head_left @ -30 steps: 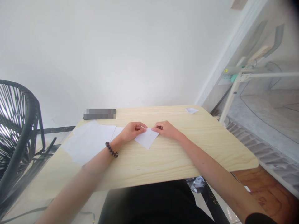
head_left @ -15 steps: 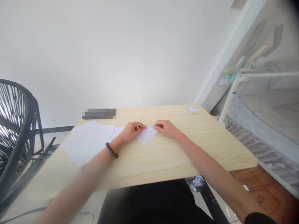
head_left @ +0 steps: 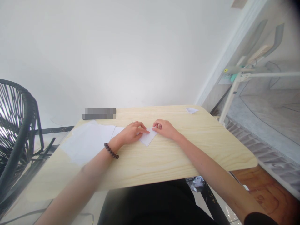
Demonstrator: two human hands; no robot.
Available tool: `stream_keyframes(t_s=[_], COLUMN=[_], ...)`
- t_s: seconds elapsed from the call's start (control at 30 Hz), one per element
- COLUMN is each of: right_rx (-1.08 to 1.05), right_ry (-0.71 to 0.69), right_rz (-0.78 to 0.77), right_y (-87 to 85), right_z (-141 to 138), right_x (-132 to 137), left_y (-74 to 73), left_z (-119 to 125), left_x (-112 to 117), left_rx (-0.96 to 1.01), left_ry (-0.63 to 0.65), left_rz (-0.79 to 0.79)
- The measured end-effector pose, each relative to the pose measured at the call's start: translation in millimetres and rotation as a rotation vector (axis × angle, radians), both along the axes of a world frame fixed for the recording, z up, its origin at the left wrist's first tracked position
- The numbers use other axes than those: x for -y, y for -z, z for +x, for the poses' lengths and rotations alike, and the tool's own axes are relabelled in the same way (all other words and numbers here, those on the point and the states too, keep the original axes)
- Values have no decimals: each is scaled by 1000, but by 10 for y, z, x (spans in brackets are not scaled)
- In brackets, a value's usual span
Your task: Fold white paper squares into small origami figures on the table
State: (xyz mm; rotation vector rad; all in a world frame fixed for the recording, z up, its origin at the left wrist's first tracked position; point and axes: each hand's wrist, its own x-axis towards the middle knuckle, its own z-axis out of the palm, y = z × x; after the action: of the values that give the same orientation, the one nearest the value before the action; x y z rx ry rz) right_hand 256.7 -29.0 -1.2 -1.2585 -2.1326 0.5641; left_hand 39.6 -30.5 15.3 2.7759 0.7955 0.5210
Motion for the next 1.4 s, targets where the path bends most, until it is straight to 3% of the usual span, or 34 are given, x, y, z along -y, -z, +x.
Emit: stream_keyframes(t_s=[0.3, 0.6, 0.87, 1.2, 1.4], right_rx=[0, 12, 45, 98, 107], right_ry=[-3, 45, 49, -165, -199], right_rz=[-21, 92, 129, 203, 242], right_y=[-8, 48, 74, -16, -31], right_z=[-1, 7, 25, -27, -11], right_x=[12, -27, -52, 61, 23], left_y=[-71, 75, 78, 81, 38], left_z=[29, -54, -48, -64, -63], left_x=[15, -91, -67, -34, -8], left_rx=[-78, 21, -5, -35, -39], left_ry=[-13, 16, -46, -100, -105], left_rz=[32, 5, 62, 38, -12])
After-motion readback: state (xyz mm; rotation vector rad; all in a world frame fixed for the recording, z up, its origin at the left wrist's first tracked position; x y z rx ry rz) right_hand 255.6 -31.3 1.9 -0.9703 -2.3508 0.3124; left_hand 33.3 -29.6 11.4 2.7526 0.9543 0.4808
